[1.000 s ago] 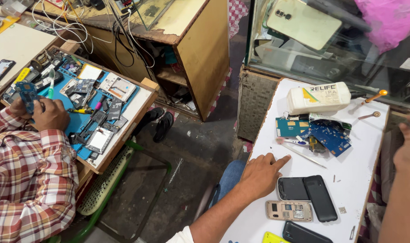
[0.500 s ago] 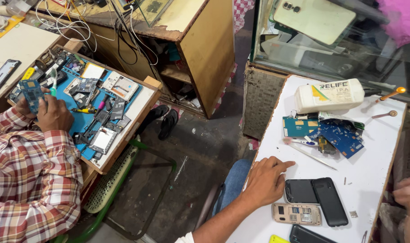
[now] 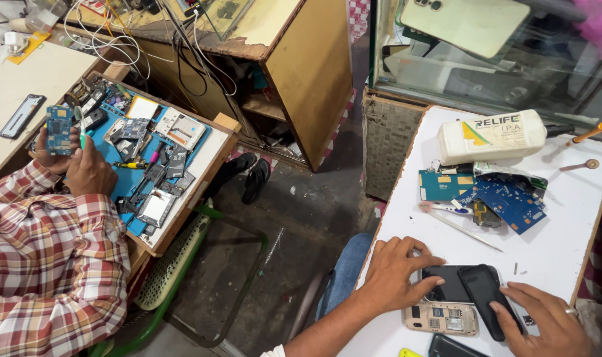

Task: The person disassembles several mobile phones on a cluttered workbench. They remove back covers, batteries, and internal components from multiple devices, placing parts on the table.

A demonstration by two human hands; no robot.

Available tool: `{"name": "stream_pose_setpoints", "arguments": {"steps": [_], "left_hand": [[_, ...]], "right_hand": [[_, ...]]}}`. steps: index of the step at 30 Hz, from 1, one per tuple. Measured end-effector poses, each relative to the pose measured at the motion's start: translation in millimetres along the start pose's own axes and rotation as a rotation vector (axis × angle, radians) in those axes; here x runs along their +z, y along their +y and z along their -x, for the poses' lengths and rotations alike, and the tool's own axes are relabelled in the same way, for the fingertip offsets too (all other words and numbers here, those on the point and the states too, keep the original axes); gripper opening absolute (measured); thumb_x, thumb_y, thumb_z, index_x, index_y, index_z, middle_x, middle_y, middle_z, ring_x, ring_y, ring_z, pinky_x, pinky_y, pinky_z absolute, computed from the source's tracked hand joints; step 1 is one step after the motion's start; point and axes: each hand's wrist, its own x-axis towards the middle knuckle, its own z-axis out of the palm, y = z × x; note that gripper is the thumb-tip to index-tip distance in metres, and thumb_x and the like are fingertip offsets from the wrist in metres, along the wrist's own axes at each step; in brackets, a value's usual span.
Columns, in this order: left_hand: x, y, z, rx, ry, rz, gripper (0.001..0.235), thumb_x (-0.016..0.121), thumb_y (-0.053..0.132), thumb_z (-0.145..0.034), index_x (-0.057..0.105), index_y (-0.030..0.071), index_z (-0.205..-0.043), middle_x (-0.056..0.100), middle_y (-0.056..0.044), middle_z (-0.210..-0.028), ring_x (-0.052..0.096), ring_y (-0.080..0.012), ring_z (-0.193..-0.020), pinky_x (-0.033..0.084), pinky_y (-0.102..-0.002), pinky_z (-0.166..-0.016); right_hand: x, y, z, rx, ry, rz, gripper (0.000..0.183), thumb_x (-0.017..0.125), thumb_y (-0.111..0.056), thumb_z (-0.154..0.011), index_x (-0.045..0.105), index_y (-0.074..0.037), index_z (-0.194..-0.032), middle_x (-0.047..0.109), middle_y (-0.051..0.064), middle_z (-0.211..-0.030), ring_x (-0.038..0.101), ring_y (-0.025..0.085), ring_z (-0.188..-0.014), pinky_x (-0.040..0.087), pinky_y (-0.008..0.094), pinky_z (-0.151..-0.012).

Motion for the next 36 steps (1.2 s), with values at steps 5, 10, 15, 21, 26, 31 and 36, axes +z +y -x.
{"name": "stream_pose_setpoints", "arguments": {"steps": [5, 10, 15, 21, 26, 31, 36], "left_hand": [[5.3, -2.2, 0.5, -0.010, 0.012, -0.008, 0.030, 0.076, 0.041, -0.095, 0.079, 0.024, -0.120, 0.062, 0.005, -0.112, 0.051, -0.0141, -0.094, 0.034, -0.036, -0.087], [6.2, -1.2, -0.2, -0.022, 0.006, -0.023, 0.032, 0.075, 0.042, -0.095, 0.079, 0.024, -0.121, 0.063, 0.006, -0.114, 0.051, -0.0135, -0.096, 0.035, -0.035, -0.088], [3.4, -0.8, 4.0, 0.014, -0.098, 0.000, 0.062, 0.077, 0.060, -0.084, 0.074, 0.023, -0.133, 0.061, 0.002, -0.117, 0.052, -0.0157, -0.101, 0.036, -0.037, -0.095], [6.5, -1.3, 7.5, 0.085, -0.137, -0.087, 0.088, 0.080, 0.068, -0.072, 0.066, 0.023, -0.147, 0.059, 0.001, -0.125, 0.052, -0.0172, -0.111, 0.037, -0.038, -0.100], [9.6, -1.7, 7.1, 0.063, -0.147, -0.083, 0.085, 0.084, 0.060, -0.072, 0.066, 0.019, -0.145, 0.058, 0.000, -0.126, 0.052, -0.0173, -0.111, 0.037, -0.038, -0.098], [10.7, -1.7, 3.6, 0.038, -0.169, -0.055, 0.081, 0.085, 0.052, -0.069, 0.069, 0.018, -0.141, 0.059, -0.001, -0.123, 0.052, -0.0184, -0.107, 0.036, -0.039, -0.095], [8.6, -6.4, -0.6, 0.057, -0.154, -0.008, 0.075, 0.084, 0.047, -0.069, 0.070, 0.018, -0.136, 0.060, -0.001, -0.119, 0.053, -0.0178, -0.108, 0.038, -0.037, -0.098]], "right_hand": [[-6.2, -21.8, -0.1, 0.323, 0.000, -0.171, 0.034, 0.082, -0.020, -0.076, 0.077, -0.012, -0.108, 0.076, 0.009, -0.099, 0.075, 0.017, -0.093, 0.060, 0.033, -0.082], [-17.8, -34.9, -8.9, 0.506, -0.081, -0.211, 0.030, 0.083, -0.018, -0.088, 0.078, -0.016, -0.117, 0.072, 0.007, -0.079, 0.067, 0.012, -0.068, 0.058, 0.028, -0.064], [-19.4, -38.1, -10.1, 0.516, -0.066, -0.232, 0.030, 0.078, -0.012, -0.086, 0.078, -0.014, -0.116, 0.073, 0.008, -0.082, 0.070, 0.012, -0.062, 0.056, 0.029, -0.062], [-17.7, -33.7, -2.4, 0.541, 0.090, -0.371, 0.026, 0.075, -0.009, -0.094, 0.076, -0.007, -0.120, 0.074, 0.014, -0.085, 0.074, 0.014, -0.074, 0.058, 0.029, -0.065], [-10.7, -27.3, 4.1, 0.555, 0.183, -0.478, 0.025, 0.074, -0.004, -0.097, 0.073, 0.000, -0.121, 0.074, 0.017, -0.086, 0.073, 0.015, -0.075, 0.057, 0.027, -0.064], [-6.4, -21.4, 7.8, 0.631, 0.151, -0.486, 0.030, 0.075, -0.003, -0.095, 0.073, 0.001, -0.125, 0.074, 0.018, -0.083, 0.072, 0.015, -0.067, 0.054, 0.026, -0.057], [-1.3, -21.8, 8.7, 0.661, 0.214, -0.566, 0.021, 0.073, -0.003, -0.099, 0.073, 0.004, -0.119, 0.074, 0.020, -0.086, 0.072, 0.015, -0.072, 0.055, 0.025, -0.057]]}}
